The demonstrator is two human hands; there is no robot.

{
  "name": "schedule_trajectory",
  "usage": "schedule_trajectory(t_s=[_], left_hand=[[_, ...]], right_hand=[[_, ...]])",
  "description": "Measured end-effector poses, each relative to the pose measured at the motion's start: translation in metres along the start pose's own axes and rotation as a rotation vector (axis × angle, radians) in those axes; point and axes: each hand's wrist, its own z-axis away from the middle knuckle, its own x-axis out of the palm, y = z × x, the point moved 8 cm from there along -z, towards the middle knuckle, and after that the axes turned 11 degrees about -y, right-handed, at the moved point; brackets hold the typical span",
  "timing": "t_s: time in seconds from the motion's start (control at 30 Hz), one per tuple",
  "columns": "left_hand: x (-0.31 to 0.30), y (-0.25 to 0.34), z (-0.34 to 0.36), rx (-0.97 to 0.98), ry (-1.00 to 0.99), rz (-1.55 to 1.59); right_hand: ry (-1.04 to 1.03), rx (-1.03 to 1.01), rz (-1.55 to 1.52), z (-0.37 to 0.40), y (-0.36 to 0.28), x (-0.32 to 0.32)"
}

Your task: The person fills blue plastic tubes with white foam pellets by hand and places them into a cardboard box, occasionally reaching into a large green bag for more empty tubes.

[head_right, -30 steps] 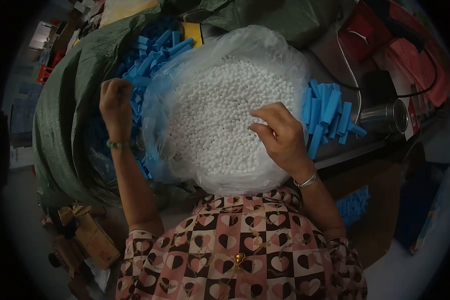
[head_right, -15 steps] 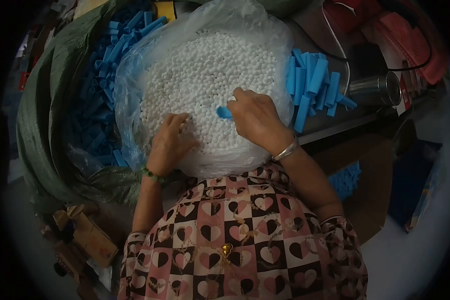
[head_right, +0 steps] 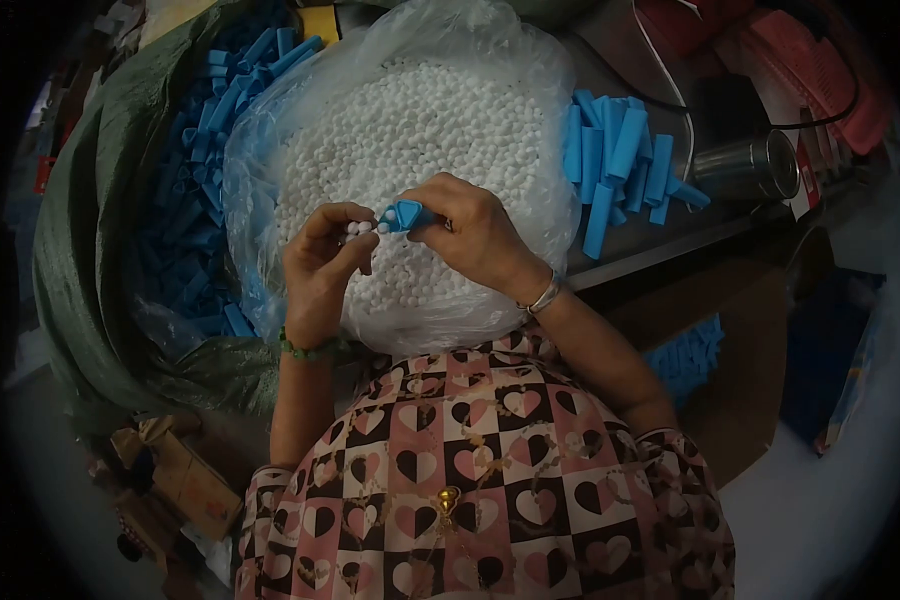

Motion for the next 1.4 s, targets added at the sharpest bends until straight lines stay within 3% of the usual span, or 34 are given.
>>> schedule_trajectory(t_s=[0.13,0.2,0.63,0.73,0.83,0.9,1.0,1.33,1.4], left_hand=[[0.007,0.014,0.001,0.125,0.033,-0.333],[0.02,0.039,0.004,0.294,0.05,-0.676],[0.02,0.048,0.007,0.407,0.066,-0.745],[0.012,0.043,0.01,0.37,0.096,-0.608],[0.017,0.053,0.012,0.405,0.063,-0.57],[0.032,0.062,0.013,0.452,0.019,-0.812],[0.036,0.061,0.012,0.47,0.014,-0.913],[0.018,0.043,0.008,0.368,-0.007,-0.854],[0.014,0.016,0.001,0.311,-0.123,-0.223]], right_hand=[[-0.003,-0.012,-0.019,0.001,-0.001,0.002],[0.007,-0.018,-0.013,0.001,-0.003,0.002],[0.003,-0.017,-0.267,0.003,0.0,0.0],[-0.044,-0.019,-0.42,0.004,0.001,0.001],[-0.005,-0.044,-0.385,0.003,-0.001,0.001],[-0.013,-0.054,-0.318,0.002,-0.002,0.002],[-0.013,-0.052,-0.24,0.002,-0.004,0.001],[-0.01,-0.048,-0.266,0.002,-0.015,-0.003],[-0.01,-0.105,-0.225,0.0,-0.023,-0.002]])
